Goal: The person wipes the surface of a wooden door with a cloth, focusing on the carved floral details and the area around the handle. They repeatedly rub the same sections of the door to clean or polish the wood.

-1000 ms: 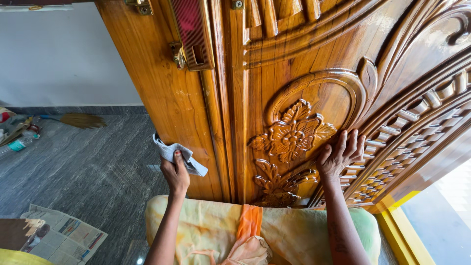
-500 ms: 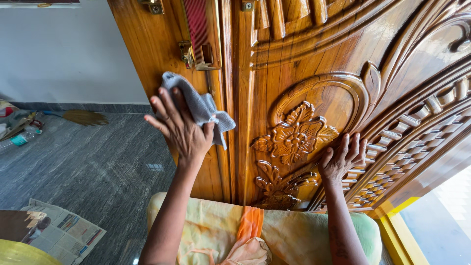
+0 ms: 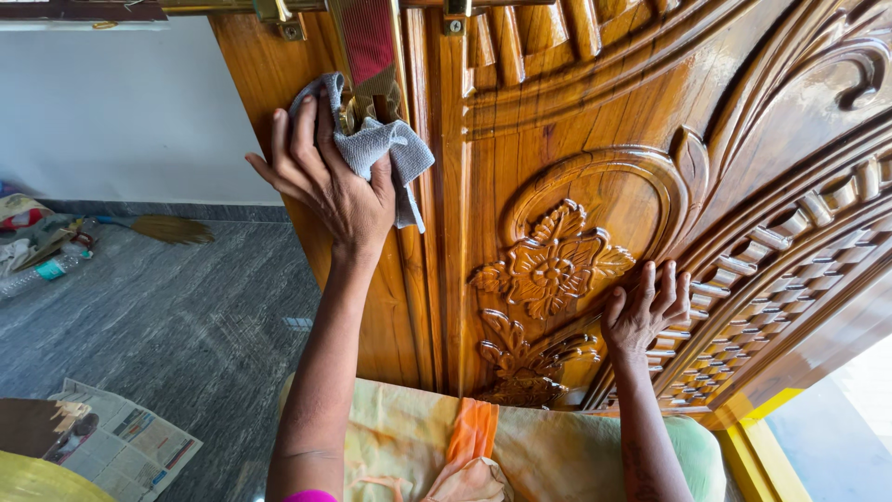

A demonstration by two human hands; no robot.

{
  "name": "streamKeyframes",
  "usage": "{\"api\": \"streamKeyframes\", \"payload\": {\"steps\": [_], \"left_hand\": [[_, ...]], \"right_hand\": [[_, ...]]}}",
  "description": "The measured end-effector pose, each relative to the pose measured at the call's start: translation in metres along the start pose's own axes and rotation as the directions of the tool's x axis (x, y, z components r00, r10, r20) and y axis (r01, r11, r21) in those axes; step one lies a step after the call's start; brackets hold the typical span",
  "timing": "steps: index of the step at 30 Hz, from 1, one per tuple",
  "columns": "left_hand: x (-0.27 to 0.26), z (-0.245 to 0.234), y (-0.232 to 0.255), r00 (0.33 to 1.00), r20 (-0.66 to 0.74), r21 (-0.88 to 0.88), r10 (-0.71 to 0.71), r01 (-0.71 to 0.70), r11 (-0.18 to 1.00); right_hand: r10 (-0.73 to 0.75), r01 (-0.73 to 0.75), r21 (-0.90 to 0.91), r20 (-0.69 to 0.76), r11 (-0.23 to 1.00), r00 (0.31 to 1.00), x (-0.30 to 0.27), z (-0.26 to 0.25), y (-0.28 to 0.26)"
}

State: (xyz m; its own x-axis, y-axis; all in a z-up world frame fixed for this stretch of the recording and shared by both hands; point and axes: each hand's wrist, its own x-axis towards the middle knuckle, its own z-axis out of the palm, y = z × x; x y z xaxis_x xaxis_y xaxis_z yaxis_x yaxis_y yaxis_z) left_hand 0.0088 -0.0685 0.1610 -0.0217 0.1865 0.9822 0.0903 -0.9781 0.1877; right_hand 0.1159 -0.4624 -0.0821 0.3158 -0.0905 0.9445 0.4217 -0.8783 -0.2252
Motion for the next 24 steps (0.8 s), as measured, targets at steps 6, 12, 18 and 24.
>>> {"api": "streamKeyframes", "payload": {"steps": [6,12,18,24], "left_hand": [[0.024,-0.01,0.002,0.997,-0.063,0.005,0.038,-0.038,0.999],[0.019,-0.01,-0.005,1.0,-0.01,0.006,0.005,-0.005,1.0],[-0.049,0.008,0.012,0.995,0.102,-0.019,0.005,-0.003,1.0],[-0.085,-0.002,0.038,0.941,0.299,-0.053,0.157,-0.148,0.988]], "right_hand": [[0.0,0.0,0.001,-0.01,1.0,1.0,0.002,0.0,-0.003],[0.015,-0.014,0.033,-0.01,0.999,1.0,0.001,0.001,-0.004],[0.026,-0.026,0.025,-0.001,0.999,1.0,0.0,0.003,-0.003],[0.025,-0.025,0.026,0.0,0.999,1.0,0.001,0.002,-0.003]]}}
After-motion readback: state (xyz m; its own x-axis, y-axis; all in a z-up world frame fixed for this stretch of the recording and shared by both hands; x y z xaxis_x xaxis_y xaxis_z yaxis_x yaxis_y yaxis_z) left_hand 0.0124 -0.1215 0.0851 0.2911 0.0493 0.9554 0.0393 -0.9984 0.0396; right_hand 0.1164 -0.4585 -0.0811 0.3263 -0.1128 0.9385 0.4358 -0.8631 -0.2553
